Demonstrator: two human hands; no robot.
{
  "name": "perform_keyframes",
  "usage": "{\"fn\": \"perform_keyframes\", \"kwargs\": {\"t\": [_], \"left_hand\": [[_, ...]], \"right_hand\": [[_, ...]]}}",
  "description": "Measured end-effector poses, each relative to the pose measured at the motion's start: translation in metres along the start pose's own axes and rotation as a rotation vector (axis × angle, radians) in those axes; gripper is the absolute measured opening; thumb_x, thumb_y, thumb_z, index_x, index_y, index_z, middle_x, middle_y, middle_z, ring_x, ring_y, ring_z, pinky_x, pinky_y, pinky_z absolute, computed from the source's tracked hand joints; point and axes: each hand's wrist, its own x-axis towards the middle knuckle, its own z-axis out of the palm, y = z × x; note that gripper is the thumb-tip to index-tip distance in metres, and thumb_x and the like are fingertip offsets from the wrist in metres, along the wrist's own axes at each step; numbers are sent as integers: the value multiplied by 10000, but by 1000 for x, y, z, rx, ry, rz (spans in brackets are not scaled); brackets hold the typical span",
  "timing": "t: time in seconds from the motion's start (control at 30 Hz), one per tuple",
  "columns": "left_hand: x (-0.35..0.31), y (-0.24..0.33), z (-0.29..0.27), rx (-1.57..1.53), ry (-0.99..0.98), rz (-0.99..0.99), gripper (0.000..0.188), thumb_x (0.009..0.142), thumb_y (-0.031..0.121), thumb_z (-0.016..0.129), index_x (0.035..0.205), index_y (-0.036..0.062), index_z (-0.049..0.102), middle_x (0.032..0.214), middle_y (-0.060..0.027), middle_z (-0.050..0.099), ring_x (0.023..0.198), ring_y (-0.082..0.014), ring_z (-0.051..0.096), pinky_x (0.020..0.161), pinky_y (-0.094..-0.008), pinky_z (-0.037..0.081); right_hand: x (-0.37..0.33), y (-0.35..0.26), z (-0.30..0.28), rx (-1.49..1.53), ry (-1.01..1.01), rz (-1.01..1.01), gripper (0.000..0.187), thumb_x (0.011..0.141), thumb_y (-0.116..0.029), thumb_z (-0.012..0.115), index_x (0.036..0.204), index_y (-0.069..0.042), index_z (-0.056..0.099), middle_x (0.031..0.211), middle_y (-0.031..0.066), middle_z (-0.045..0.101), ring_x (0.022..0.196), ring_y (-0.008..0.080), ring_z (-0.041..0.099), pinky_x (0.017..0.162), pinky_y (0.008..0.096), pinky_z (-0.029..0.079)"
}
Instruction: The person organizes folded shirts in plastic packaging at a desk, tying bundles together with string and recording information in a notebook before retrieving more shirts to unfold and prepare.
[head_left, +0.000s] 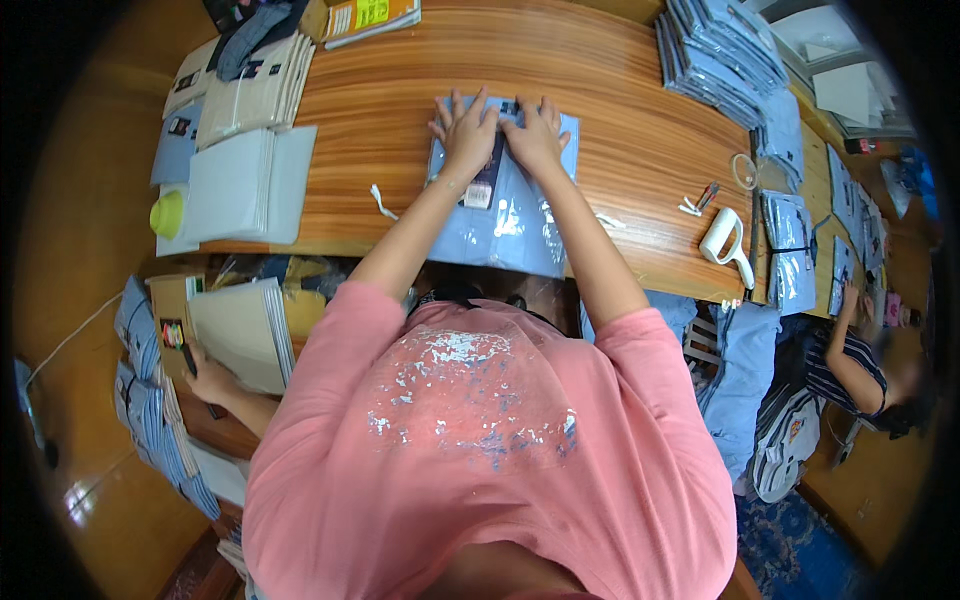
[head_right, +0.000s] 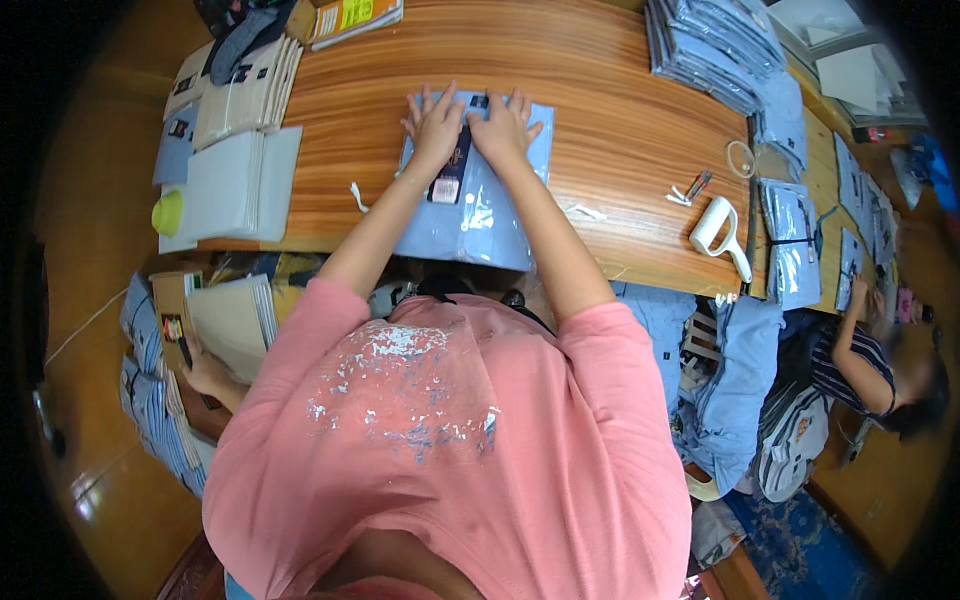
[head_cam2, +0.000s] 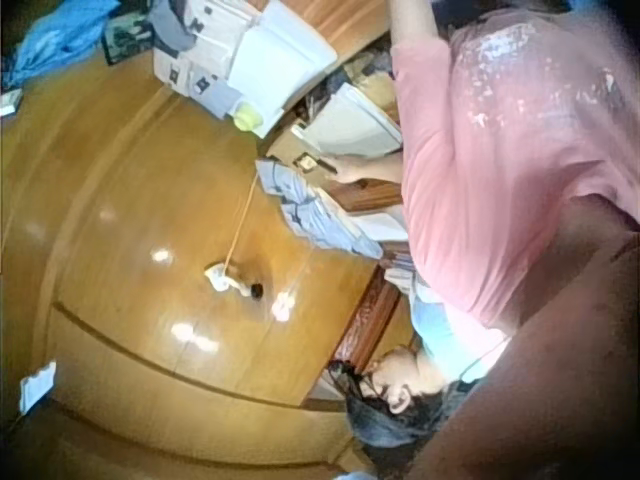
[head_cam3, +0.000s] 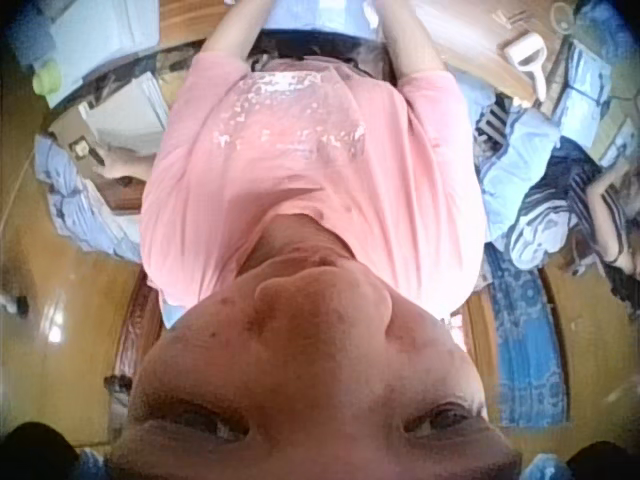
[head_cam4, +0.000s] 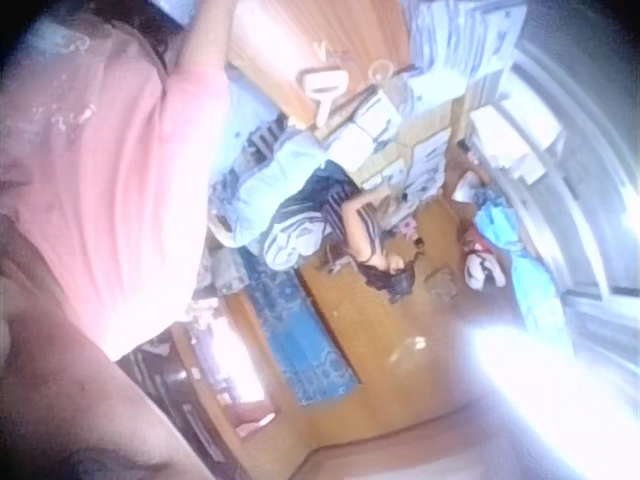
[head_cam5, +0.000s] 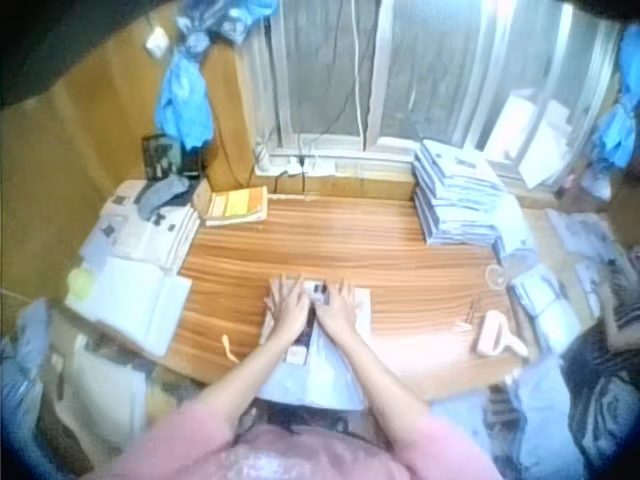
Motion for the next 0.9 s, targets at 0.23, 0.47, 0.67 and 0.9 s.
{"fn": "perform_keyframes", "kwargs": {"t": [0.23,0.47,0.67,0.9], "left_hand": [[96,-16,-29,-72,-858,261,728,775,588,548,1259,47,494,1250,-217,500,1167,-309,479,967,-395,363],[131,-13,-29,75,-1459,326,723,672,462,743,1174,-16,541,1082,-182,609,976,-261,583,852,-329,450],[123,-29,-35,-13,-1245,229,748,733,476,686,1246,-26,471,1211,-198,529,1125,-248,498,946,-318,388],[33,-66,-69,-835,-474,-489,734,865,502,509,1315,-59,361,1345,-180,411,1257,-276,370,1021,-304,311]], "right_hand": [[102,25,-64,146,-691,-118,769,794,-569,550,1306,-9,425,1330,233,417,1241,339,395,1023,325,317],[99,41,-69,-42,-1080,20,763,769,-525,629,1277,17,455,1238,207,514,1150,283,483,984,333,353],[83,43,-66,76,-812,25,743,800,-510,598,1282,32,438,1286,196,475,1203,272,437,1005,316,323],[10,89,-75,857,-258,622,739,895,-514,439,1354,48,297,1361,217,375,1259,301,379,1031,349,307]]}}
